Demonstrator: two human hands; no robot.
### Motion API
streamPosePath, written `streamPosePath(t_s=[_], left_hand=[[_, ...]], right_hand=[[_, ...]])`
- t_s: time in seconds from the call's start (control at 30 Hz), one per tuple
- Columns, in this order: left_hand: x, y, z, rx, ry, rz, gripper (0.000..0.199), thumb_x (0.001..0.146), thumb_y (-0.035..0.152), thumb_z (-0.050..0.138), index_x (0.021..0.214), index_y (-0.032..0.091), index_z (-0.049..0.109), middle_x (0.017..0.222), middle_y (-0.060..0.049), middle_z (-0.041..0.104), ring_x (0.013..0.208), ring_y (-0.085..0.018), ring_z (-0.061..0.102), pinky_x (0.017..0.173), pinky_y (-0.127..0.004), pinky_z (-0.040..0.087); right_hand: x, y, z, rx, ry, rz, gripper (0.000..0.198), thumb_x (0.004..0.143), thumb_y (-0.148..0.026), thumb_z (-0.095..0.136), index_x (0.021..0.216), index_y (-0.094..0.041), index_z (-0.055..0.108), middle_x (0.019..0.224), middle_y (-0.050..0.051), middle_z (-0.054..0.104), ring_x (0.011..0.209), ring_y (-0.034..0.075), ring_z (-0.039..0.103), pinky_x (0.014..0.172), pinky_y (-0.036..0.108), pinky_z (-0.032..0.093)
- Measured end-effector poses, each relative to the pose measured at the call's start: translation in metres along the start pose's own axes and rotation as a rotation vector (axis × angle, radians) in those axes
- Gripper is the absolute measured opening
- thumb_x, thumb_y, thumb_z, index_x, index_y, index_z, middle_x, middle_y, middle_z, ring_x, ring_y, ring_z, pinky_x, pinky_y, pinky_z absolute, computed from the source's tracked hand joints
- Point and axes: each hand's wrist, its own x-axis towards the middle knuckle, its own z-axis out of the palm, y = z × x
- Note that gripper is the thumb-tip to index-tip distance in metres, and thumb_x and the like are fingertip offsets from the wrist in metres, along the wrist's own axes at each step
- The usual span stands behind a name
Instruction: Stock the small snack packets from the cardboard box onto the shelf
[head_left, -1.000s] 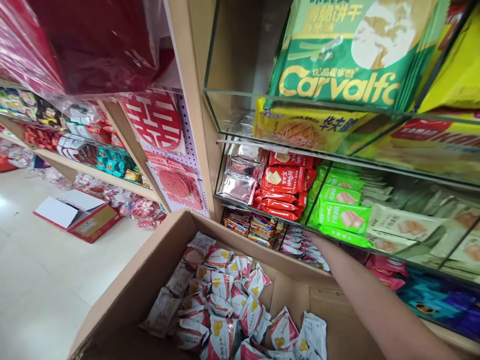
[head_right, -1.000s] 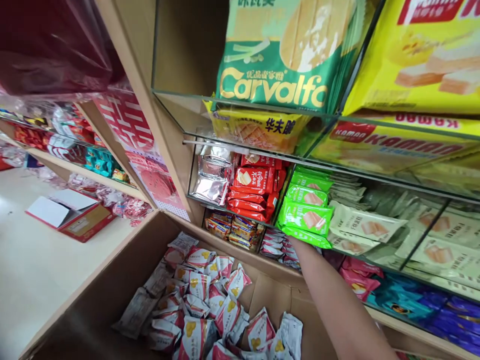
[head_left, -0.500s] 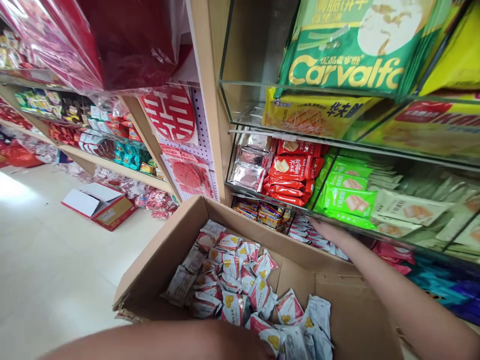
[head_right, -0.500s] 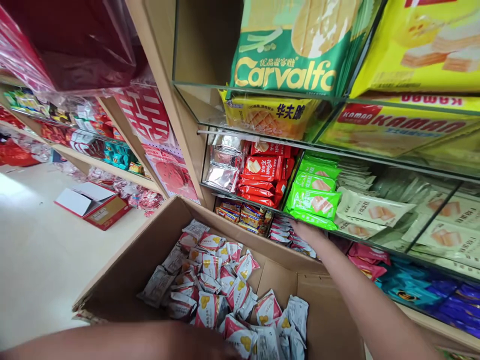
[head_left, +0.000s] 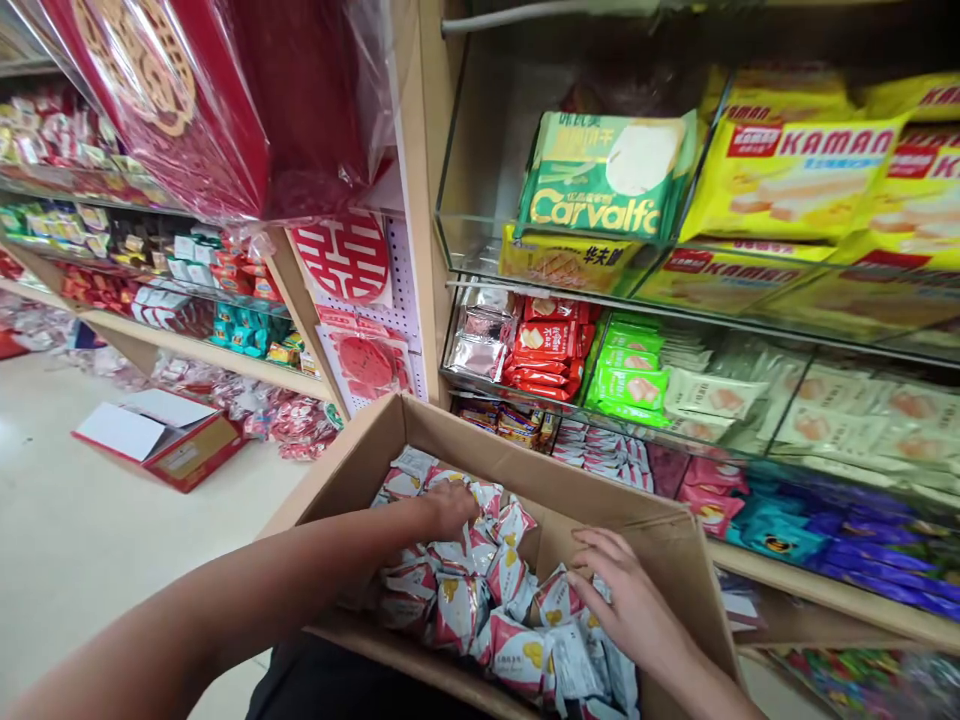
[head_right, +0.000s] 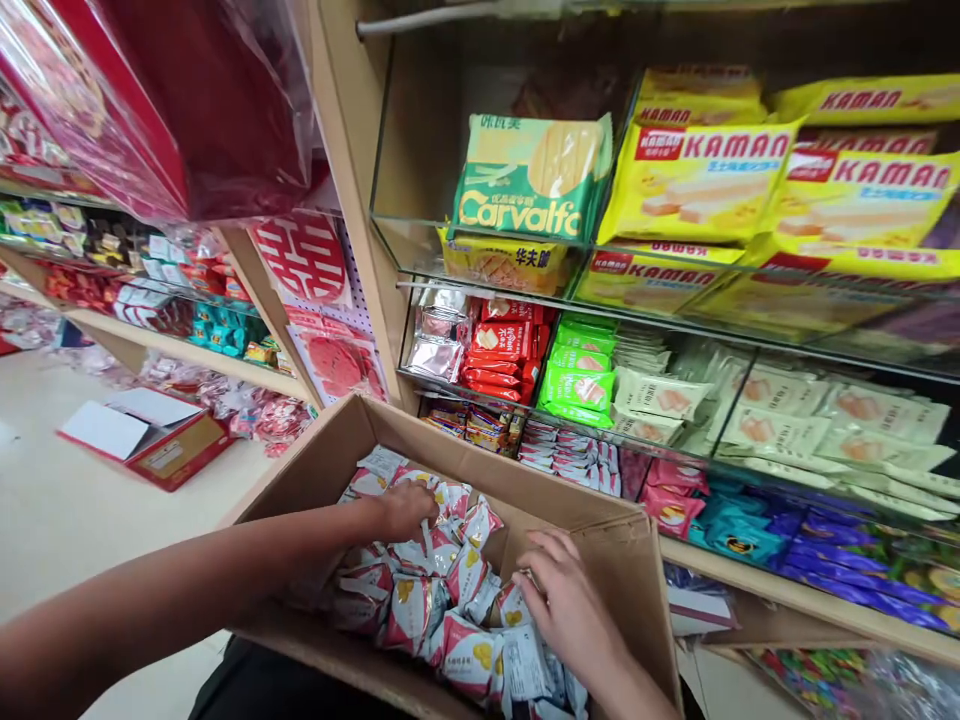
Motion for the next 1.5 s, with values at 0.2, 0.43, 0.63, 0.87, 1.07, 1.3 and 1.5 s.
streamPosePath(t_s=[0.2, 0.43, 0.63, 0.87, 1.07, 1.3, 1.5], left_hand=[[0.002, 0.028, -0.014, -0.541, 0.109, -0.034, 0.037, 0.049, 0.043, 0.072, 0.069, 0.017, 0.054, 0.053, 0.004, 0.047, 0.054, -0.013, 0.048, 0.054, -0.025, 0.039], [-0.012, 0.068, 0.019, -1.17, 0.269, -0.039, 0.05, 0.057, 0.059, 0.063, 0.074, 0.018, 0.04, 0.065, 0.004, 0.05, 0.057, -0.009, 0.047, 0.054, -0.023, 0.04], [-0.011, 0.06, 0.026, -0.803, 0.537, 0.077, 0.037, 0.082, 0.052, 0.035, 0.066, 0.019, 0.035, 0.062, 0.005, 0.034, 0.058, -0.009, 0.034, 0.055, -0.023, 0.034], [-0.003, 0.045, 0.031, -0.671, 0.549, 0.078, 0.036, 0.084, 0.049, 0.034, 0.063, 0.02, 0.032, 0.06, 0.004, 0.032, 0.057, -0.01, 0.031, 0.054, -0.023, 0.03], [0.004, 0.041, 0.03, -0.938, 0.474, -0.001, 0.039, 0.079, 0.056, 0.039, 0.068, 0.019, 0.036, 0.061, 0.005, 0.037, 0.056, -0.01, 0.037, 0.052, -0.022, 0.034], [-0.007, 0.044, -0.016, -0.546, 0.162, 0.298, 0.036, 0.072, 0.04, 0.059, 0.098, 0.017, 0.057, 0.087, -0.003, 0.057, 0.079, -0.014, 0.051, 0.072, -0.025, 0.041], [-0.001, 0.042, -0.001, -0.707, 0.214, 0.131, 0.031, 0.069, 0.046, 0.059, 0.07, 0.014, 0.057, 0.064, 0.0, 0.056, 0.06, -0.011, 0.049, 0.056, -0.021, 0.04]], right_hand=[[0.036, -0.022, 0.013, 0.706, 0.002, 0.417, 0.046, 0.078, -0.053, 0.047, 0.109, -0.019, 0.049, 0.101, 0.008, 0.06, 0.092, 0.02, 0.057, 0.071, 0.03, 0.049], [0.075, -0.042, 0.02, 0.789, 0.396, 0.572, 0.052, 0.075, -0.066, 0.04, 0.078, -0.017, 0.057, 0.067, 0.005, 0.062, 0.056, 0.017, 0.055, 0.046, 0.024, 0.04], [0.079, -0.061, 0.03, 1.035, 0.465, 0.645, 0.054, 0.07, -0.07, 0.044, 0.071, -0.017, 0.057, 0.06, 0.004, 0.061, 0.05, 0.017, 0.054, 0.041, 0.026, 0.038], [0.08, -0.061, 0.045, 1.176, 0.477, 0.828, 0.047, 0.069, -0.065, 0.05, 0.069, -0.019, 0.058, 0.056, 0.003, 0.059, 0.042, 0.015, 0.048, 0.032, 0.024, 0.029], [0.069, -0.061, 0.044, 1.651, 0.292, 0.571, 0.042, 0.069, -0.052, 0.062, 0.096, -0.021, 0.056, 0.098, 0.005, 0.061, 0.079, 0.018, 0.057, 0.055, 0.025, 0.044], [0.059, -0.045, 0.027, 0.977, 0.096, 0.433, 0.023, 0.066, -0.033, 0.068, 0.078, -0.016, 0.059, 0.066, -0.002, 0.055, 0.061, 0.013, 0.048, 0.058, 0.024, 0.04], [0.059, -0.057, 0.034, 1.179, 0.167, 0.48, 0.041, 0.06, -0.037, 0.072, 0.093, -0.019, 0.055, 0.079, 0.001, 0.062, 0.071, 0.016, 0.055, 0.065, 0.026, 0.044]])
